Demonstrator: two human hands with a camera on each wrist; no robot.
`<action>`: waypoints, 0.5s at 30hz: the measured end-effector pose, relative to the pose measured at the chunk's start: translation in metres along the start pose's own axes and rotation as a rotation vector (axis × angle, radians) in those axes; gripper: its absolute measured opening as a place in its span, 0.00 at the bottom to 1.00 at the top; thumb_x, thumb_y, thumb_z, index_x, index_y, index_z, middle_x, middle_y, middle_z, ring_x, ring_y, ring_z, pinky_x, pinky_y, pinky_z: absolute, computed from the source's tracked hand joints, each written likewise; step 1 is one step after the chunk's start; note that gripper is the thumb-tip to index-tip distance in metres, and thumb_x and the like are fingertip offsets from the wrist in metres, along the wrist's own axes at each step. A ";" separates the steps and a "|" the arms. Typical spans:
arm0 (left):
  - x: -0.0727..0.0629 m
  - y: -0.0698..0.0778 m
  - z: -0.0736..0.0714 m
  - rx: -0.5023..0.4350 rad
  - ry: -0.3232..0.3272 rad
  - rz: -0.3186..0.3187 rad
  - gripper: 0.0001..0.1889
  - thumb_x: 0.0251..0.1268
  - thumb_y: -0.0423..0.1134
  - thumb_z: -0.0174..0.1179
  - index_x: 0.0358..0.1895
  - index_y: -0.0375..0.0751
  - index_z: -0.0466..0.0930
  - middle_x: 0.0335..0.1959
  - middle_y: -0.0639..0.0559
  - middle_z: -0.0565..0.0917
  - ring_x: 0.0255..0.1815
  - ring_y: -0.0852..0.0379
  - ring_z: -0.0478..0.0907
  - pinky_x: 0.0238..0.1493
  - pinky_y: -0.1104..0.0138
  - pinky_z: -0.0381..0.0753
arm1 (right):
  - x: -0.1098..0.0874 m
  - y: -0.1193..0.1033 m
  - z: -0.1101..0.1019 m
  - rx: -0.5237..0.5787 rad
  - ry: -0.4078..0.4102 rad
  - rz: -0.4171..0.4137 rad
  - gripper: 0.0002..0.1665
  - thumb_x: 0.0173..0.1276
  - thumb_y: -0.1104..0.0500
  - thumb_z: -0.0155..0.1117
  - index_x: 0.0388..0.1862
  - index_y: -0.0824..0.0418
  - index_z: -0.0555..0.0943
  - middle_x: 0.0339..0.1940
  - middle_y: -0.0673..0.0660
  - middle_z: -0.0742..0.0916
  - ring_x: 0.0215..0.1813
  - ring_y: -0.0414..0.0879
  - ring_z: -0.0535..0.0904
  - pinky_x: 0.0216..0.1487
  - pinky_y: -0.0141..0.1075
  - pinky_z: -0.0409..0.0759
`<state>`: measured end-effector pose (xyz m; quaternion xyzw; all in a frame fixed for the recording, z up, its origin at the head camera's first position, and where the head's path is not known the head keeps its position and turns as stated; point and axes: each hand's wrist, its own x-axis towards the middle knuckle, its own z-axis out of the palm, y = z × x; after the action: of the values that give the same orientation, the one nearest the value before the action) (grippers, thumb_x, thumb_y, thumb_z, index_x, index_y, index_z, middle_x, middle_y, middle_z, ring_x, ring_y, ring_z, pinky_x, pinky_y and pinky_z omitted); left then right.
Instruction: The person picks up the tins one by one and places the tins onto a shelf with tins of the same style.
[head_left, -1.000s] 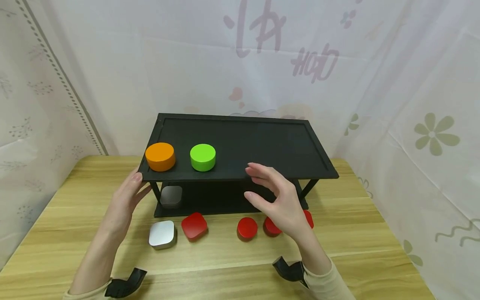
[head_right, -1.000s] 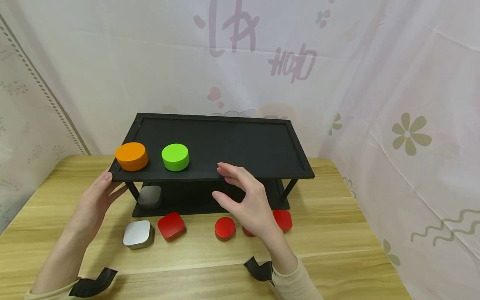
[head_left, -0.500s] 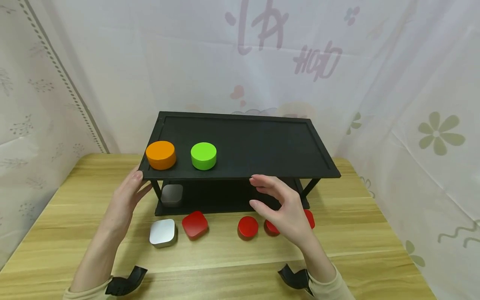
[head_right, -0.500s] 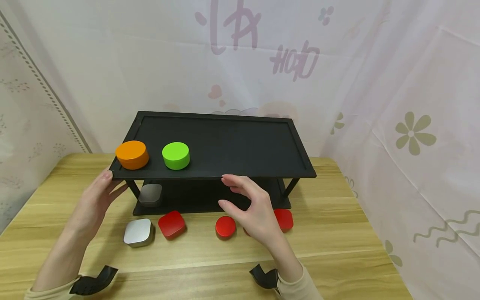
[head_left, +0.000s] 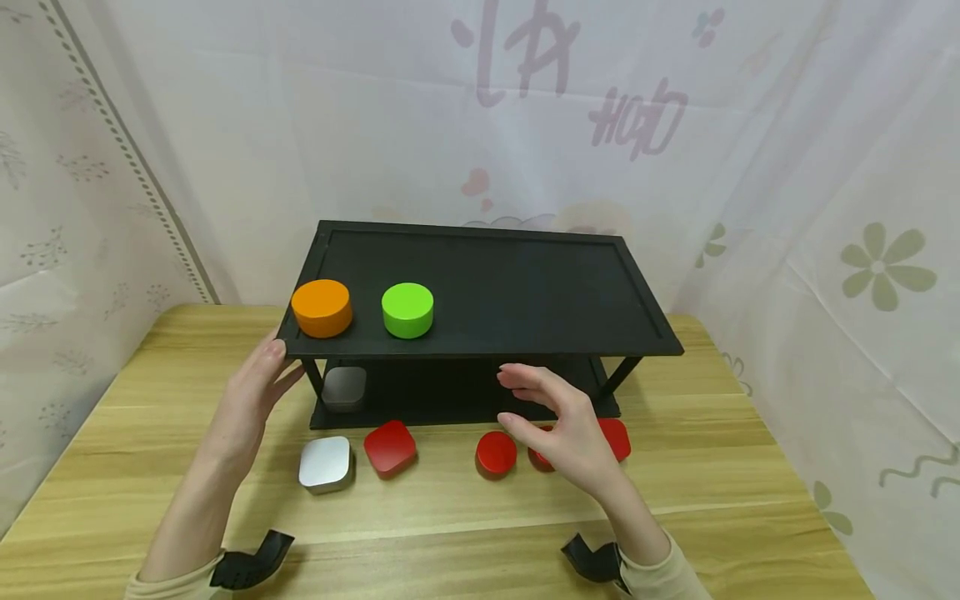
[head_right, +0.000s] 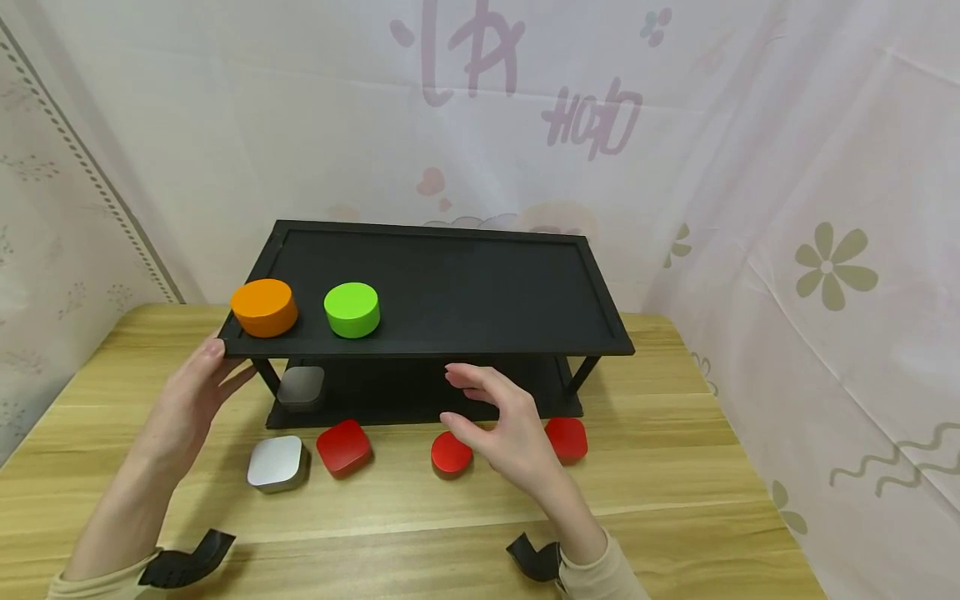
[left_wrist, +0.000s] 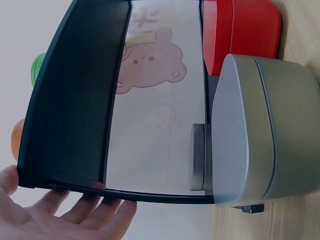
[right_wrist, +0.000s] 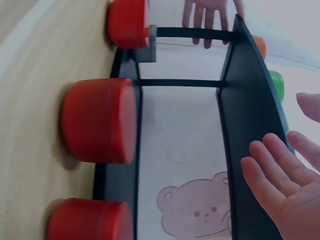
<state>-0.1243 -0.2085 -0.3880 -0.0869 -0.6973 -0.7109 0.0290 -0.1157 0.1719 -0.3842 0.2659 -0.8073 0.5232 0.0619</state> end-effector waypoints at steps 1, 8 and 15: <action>0.000 0.000 0.000 0.002 0.000 0.001 0.26 0.86 0.48 0.38 0.80 0.48 0.61 0.79 0.57 0.63 0.74 0.70 0.64 0.63 0.82 0.73 | -0.001 0.002 0.001 -0.006 -0.006 0.009 0.30 0.67 0.61 0.74 0.67 0.52 0.78 0.63 0.53 0.86 0.63 0.43 0.83 0.66 0.43 0.85; 0.000 0.001 0.000 0.003 -0.003 -0.002 0.26 0.86 0.48 0.38 0.80 0.49 0.62 0.79 0.57 0.63 0.73 0.69 0.64 0.63 0.82 0.73 | -0.006 0.009 0.002 -0.037 -0.030 0.073 0.32 0.67 0.59 0.75 0.68 0.47 0.77 0.64 0.51 0.86 0.64 0.47 0.83 0.65 0.44 0.85; 0.000 0.000 0.000 0.004 -0.001 -0.005 0.26 0.86 0.48 0.38 0.80 0.49 0.61 0.79 0.57 0.63 0.74 0.69 0.64 0.63 0.82 0.73 | -0.010 0.016 0.003 -0.066 -0.072 0.107 0.33 0.67 0.58 0.75 0.69 0.45 0.76 0.64 0.48 0.85 0.64 0.52 0.83 0.66 0.44 0.84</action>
<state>-0.1244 -0.2088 -0.3876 -0.0854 -0.6989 -0.7096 0.0269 -0.1147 0.1783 -0.4027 0.2386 -0.8389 0.4890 0.0134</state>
